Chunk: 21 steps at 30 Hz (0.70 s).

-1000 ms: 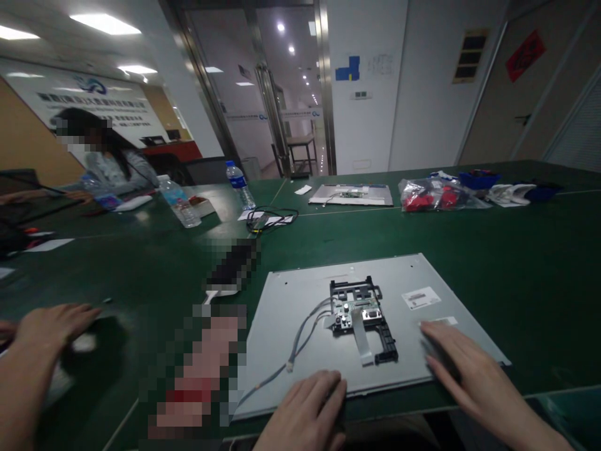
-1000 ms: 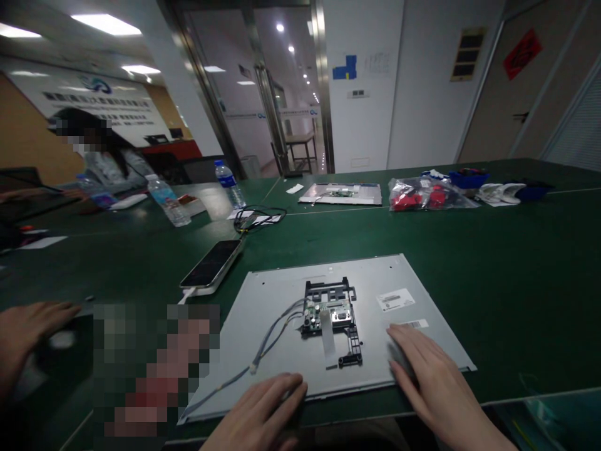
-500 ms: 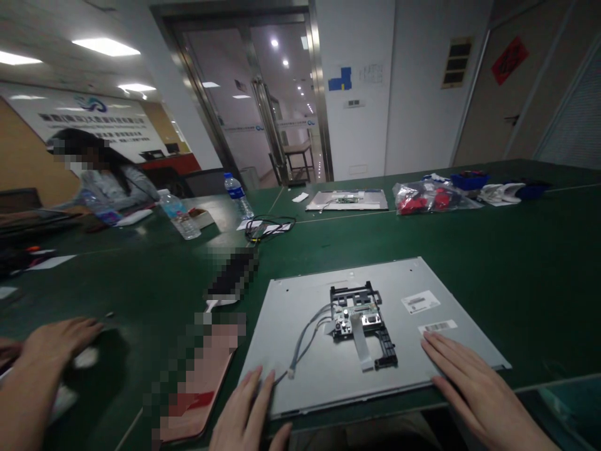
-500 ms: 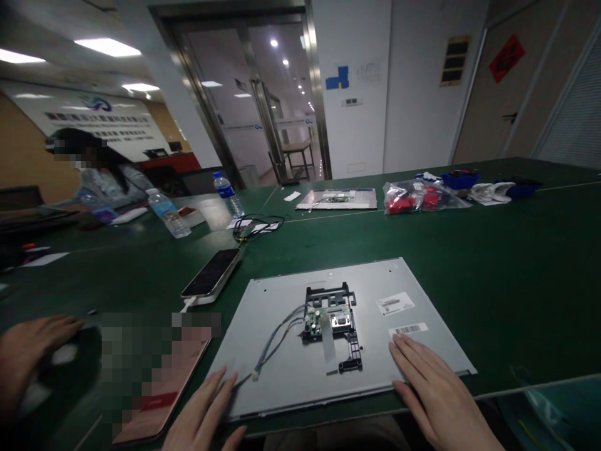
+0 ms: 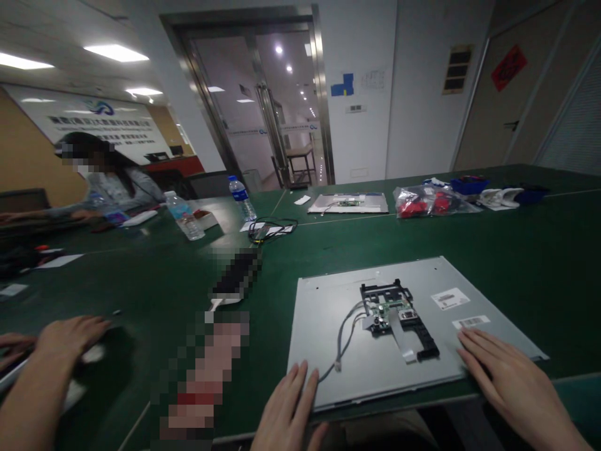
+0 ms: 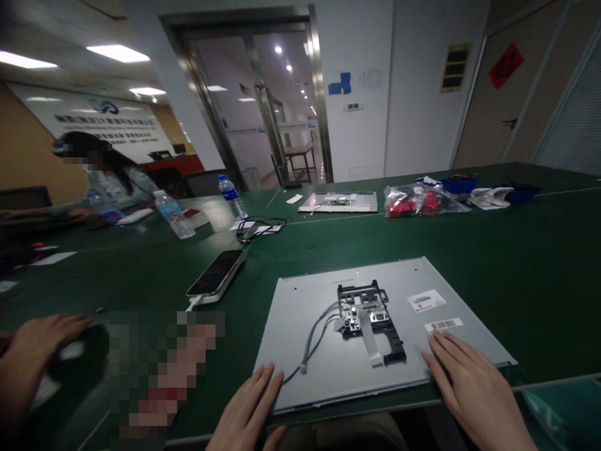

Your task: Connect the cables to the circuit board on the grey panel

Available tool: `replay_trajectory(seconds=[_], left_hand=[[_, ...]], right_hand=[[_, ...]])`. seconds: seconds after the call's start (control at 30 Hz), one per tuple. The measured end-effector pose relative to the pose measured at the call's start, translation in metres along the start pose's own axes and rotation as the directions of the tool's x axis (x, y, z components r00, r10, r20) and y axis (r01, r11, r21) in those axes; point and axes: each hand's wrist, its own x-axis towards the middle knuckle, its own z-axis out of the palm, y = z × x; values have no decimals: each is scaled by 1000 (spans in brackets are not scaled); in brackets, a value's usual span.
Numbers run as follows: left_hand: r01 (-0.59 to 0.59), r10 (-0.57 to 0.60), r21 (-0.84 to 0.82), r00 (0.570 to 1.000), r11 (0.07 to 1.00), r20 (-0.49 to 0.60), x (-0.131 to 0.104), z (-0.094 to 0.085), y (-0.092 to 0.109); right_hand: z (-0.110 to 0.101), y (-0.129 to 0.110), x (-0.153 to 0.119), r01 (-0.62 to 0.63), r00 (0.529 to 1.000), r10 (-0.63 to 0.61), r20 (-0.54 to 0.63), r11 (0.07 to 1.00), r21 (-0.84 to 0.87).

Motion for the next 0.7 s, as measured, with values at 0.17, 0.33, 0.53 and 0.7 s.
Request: replay_trajectory(seconds=[0.17, 0.33, 0.53, 0.7], left_hand=[[-23, 24, -62, 999, 998, 22, 13, 5, 10], [-18, 39, -193, 994, 981, 105, 29, 9, 21], [-3, 99, -351, 962, 936, 256, 54, 10, 46], [41, 110, -432, 941, 901, 319, 71, 17, 74]], right_hand=[[-18, -31, 12, -6, 999, 8, -42, 998, 57], [-15, -74, 22, 105, 993, -109, 41, 990, 98], [10, -81, 25, 46, 999, -44, 31, 996, -74], [14, -72, 37, -23, 999, 29, 34, 988, -153]])
